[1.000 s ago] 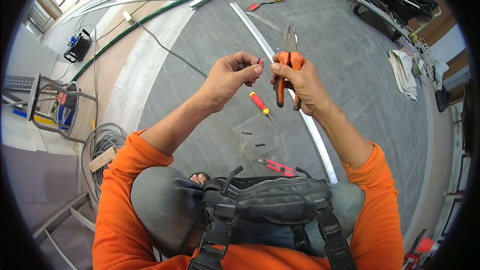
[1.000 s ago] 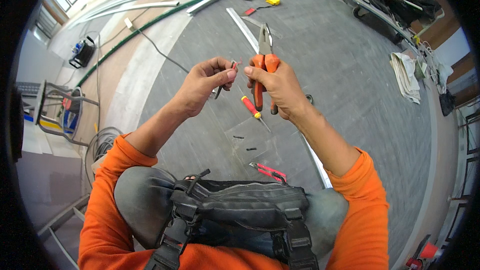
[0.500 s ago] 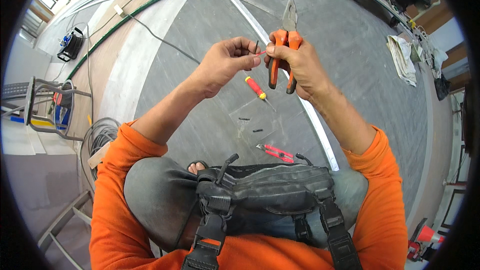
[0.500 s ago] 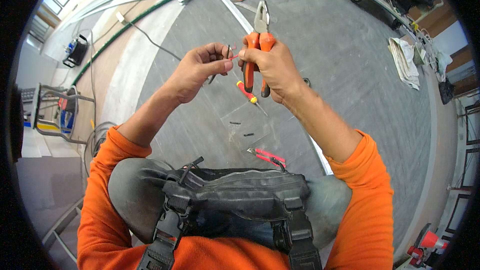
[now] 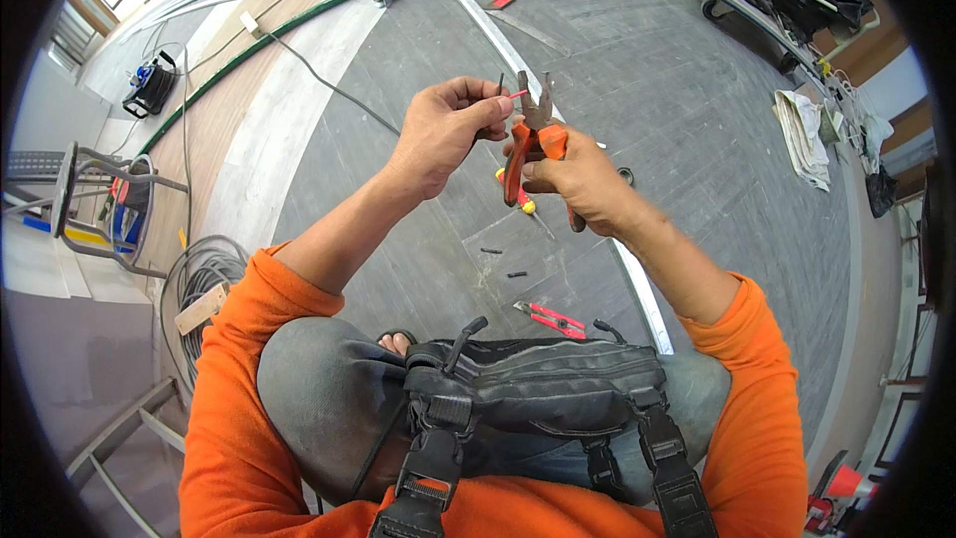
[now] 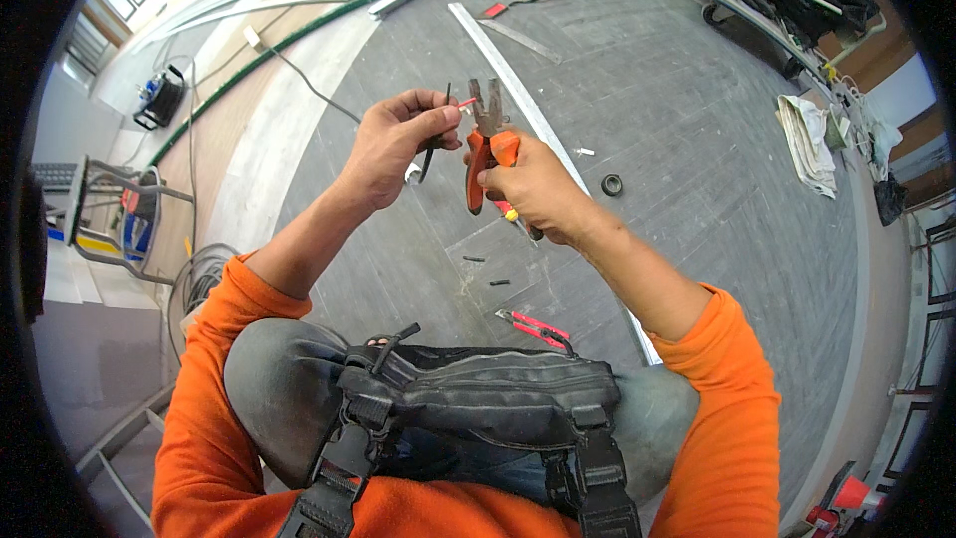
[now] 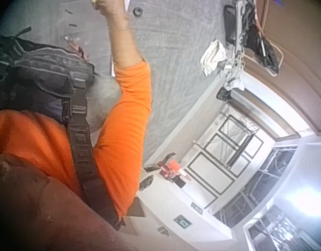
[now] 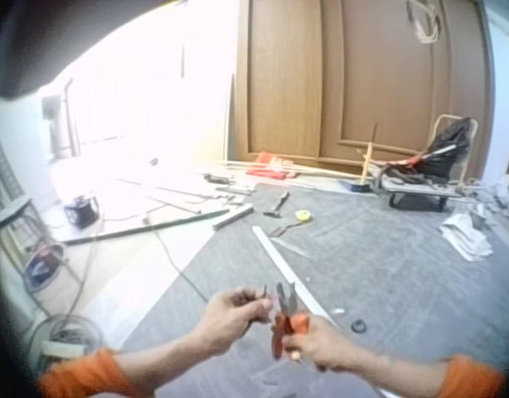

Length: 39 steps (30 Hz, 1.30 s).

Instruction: The person sits on the floor and repairs an electrical cord by stripping the outer sheath, twisting the internal wires, and securing them with a screwdriver. They use pliers and a utility knife to prepare the wires and then tighten the connections.

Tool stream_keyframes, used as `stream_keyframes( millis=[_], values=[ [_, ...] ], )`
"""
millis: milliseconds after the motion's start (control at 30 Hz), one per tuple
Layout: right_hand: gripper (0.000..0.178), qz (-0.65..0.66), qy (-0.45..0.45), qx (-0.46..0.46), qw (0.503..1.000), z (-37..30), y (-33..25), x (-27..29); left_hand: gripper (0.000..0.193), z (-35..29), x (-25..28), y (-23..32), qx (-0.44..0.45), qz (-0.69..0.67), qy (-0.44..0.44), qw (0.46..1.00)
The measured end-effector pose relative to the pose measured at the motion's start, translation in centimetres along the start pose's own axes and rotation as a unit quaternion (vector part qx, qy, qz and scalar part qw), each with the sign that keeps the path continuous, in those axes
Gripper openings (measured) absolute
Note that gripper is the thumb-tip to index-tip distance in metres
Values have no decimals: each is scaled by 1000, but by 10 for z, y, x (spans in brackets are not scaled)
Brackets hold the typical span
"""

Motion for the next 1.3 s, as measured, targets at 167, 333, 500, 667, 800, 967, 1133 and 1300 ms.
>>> stream_keyframes(
  millis=[167, 333, 500, 667, 800, 967, 1133, 1300],
  values=[
    [21, -100, 6, 40, 994, 2, -11, -11, 22, -3, 3, 2, -3, 6, 19, 1000],
    [20, -114, 4, 60, 992, 5, -13, -14, 21, -3, -1, 5, -17, 0, 19, 1000],
    [20, -117, 16, 53, 992, 4, -11, -13, 20, -4, -2, 5, -14, 21, 19, 999],
    [22, -136, 21, 77, 988, 5, -9, -9, 21, -7, -4, 7, -13, 31, 18, 999],
    [23, -135, 16, 66, 988, 5, -6, -12, 21, -6, -2, 1, -9, 25, 22, 999],
    [25, -158, 29, 92, 983, 3, -7, -8, 21, -7, -6, 3, -6, 26, 23, 999],
    [25, -181, 40, 69, 980, -2, -14, -12, 21, -7, -7, 2, -10, 25, 18, 999],
    [25, -188, 43, 46, 980, -6, -18, -15, 21, -8, -6, 11, -65, 69, 20, 995]
  ],
)
Point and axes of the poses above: each hand's wrist, its own z-axis towards the middle knuckle, its own x-axis out of the back of the hand, y = z × x, the point moved 10 cm from there along z, towards the middle knuckle, and after that the axes turned 14 degrees about z, right-handed, at the moved point
